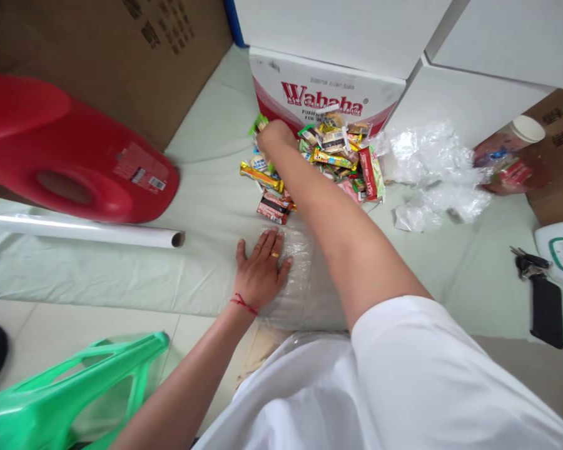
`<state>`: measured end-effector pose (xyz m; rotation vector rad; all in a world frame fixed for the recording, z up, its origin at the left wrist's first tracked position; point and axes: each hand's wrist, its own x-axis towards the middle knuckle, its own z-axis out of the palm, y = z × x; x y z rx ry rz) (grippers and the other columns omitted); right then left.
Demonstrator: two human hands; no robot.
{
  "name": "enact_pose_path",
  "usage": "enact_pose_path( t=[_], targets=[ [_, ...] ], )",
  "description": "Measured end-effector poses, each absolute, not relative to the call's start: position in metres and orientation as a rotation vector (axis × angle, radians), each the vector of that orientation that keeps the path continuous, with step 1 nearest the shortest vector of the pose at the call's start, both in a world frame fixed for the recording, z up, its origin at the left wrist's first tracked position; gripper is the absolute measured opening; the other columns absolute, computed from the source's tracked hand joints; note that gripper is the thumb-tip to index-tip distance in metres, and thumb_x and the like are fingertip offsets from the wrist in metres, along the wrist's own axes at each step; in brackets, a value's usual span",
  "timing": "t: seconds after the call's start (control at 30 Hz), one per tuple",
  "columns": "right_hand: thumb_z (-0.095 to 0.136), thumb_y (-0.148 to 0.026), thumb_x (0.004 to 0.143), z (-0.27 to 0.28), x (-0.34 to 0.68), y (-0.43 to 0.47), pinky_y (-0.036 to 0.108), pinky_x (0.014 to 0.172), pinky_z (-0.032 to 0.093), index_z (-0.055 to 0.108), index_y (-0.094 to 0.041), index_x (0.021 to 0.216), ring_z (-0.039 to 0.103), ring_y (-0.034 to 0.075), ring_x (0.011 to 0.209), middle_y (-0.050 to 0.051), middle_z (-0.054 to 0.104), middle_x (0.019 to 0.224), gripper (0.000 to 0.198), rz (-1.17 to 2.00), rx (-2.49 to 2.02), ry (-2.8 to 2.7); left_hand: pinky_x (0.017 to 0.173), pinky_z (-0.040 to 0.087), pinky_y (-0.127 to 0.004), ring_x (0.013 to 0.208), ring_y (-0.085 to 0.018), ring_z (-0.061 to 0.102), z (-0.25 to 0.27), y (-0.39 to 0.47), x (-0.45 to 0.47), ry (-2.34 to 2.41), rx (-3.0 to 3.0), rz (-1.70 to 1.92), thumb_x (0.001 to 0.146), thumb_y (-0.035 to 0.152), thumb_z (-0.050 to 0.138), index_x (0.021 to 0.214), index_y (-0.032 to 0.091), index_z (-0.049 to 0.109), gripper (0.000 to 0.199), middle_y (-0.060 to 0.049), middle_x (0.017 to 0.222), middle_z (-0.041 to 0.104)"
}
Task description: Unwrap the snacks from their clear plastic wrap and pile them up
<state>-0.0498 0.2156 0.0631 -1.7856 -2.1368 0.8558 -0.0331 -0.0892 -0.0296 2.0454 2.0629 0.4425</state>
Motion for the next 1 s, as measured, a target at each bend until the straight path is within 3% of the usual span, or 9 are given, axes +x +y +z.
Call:
enact_pose_path(
  t=[0.13, 0.23, 0.33, 0.5, 0.63, 0.77, 0.87, 1.0],
  targets=[
    [0.076, -0.036, 0.09, 0.097, 0.017, 0.185, 0.034, 0.095, 0.053, 0.069, -0.013, 0.111, 0.063, 0.017, 0.095, 0.004, 0.069, 0.105, 0.031, 0.793, -1.487, -2.224, 0.129, 0.004, -0.071, 0.156, -0.033, 0.038, -0.031, -0.09, -0.033, 2.073, 2.042, 0.46, 0.108, 0.044, 0.034, 0.163, 0.016, 0.038, 0.062, -0.015, 0.169, 0.036],
    [0.078, -0.045, 0.085, 0.115, 0.12, 0.141, 0.036, 0.085, 0.051, 0.069, -0.019, 0.1, 0.06, 0.021, 0.088, 0.004, 0.066, 0.097, 0.031, 0.581, -1.232, -2.347, 0.13, 0.003, -0.07, 0.156, -0.033, 0.039, -0.031, -0.09, -0.033, 2.058, 2.029, 0.497, 0.108, 0.043, 0.032, 0.163, 0.018, 0.039, 0.061, -0.015, 0.168, 0.037],
    [0.073, -0.053, 0.086, 0.108, 0.235, 0.092, 0.039, 0.08, 0.05, 0.071, -0.021, 0.099, 0.06, 0.025, 0.084, 0.006, 0.065, 0.093, 0.034, 0.413, -1.485, -2.321, 0.129, 0.0, -0.07, 0.156, -0.032, 0.039, -0.031, -0.09, -0.033, 2.051, 2.022, 0.524, 0.108, 0.044, 0.031, 0.163, 0.018, 0.038, 0.061, -0.015, 0.168, 0.037],
    [0.061, -0.063, 0.088, 0.05, 0.352, 0.017, 0.042, 0.08, 0.052, 0.073, -0.019, 0.113, 0.064, 0.03, 0.089, 0.012, 0.068, 0.098, 0.052, 0.339, -1.984, -2.211, 0.129, -0.003, -0.07, 0.157, -0.033, 0.037, -0.033, -0.089, -0.032, 2.056, 2.039, 0.499, 0.108, 0.044, 0.032, 0.165, 0.017, 0.033, 0.063, -0.016, 0.17, 0.034],
    [0.052, -0.062, 0.094, 0.019, 0.373, -0.016, 0.048, 0.088, 0.052, 0.066, -0.017, 0.131, 0.064, 0.035, 0.101, 0.017, 0.072, 0.109, 0.061, 0.293, -2.061, -2.219, 0.128, -0.003, -0.071, 0.157, -0.033, 0.036, -0.033, -0.087, -0.031, 2.077, 2.034, 0.446, 0.107, 0.044, 0.032, 0.164, 0.017, 0.034, 0.063, -0.016, 0.17, 0.034],
    [0.051, -0.059, 0.099, 0.036, 0.364, -0.01, 0.046, 0.087, 0.053, 0.063, -0.021, 0.137, 0.066, 0.033, 0.098, 0.014, 0.073, 0.11, 0.055, 0.428, -1.94, -2.187, 0.128, -0.001, -0.071, 0.158, -0.032, 0.035, -0.032, -0.086, -0.031, 2.084, 2.039, 0.406, 0.108, 0.046, 0.029, 0.164, 0.016, 0.035, 0.064, -0.016, 0.17, 0.033],
    [0.047, -0.053, 0.104, 0.063, 0.334, 0.005, 0.045, 0.094, 0.053, 0.057, -0.022, 0.145, 0.064, 0.032, 0.11, 0.015, 0.068, 0.121, 0.053, 0.552, -1.561, -2.325, 0.128, 0.0, -0.071, 0.158, -0.032, 0.034, -0.032, -0.086, -0.031, 2.088, 2.041, 0.379, 0.108, 0.046, 0.027, 0.164, 0.017, 0.035, 0.064, -0.016, 0.17, 0.033],
    [0.038, -0.039, 0.11, 0.073, 0.269, 0.015, 0.04, 0.101, 0.052, 0.054, -0.021, 0.147, 0.064, 0.025, 0.116, 0.013, 0.066, 0.125, 0.045, 1.101, -0.84, -2.627, 0.127, 0.003, -0.071, 0.158, -0.032, 0.034, -0.031, -0.086, -0.031, 2.107, 2.035, 0.355, 0.107, 0.045, 0.027, 0.163, 0.017, 0.036, 0.063, -0.016, 0.17, 0.034]
  ],
)
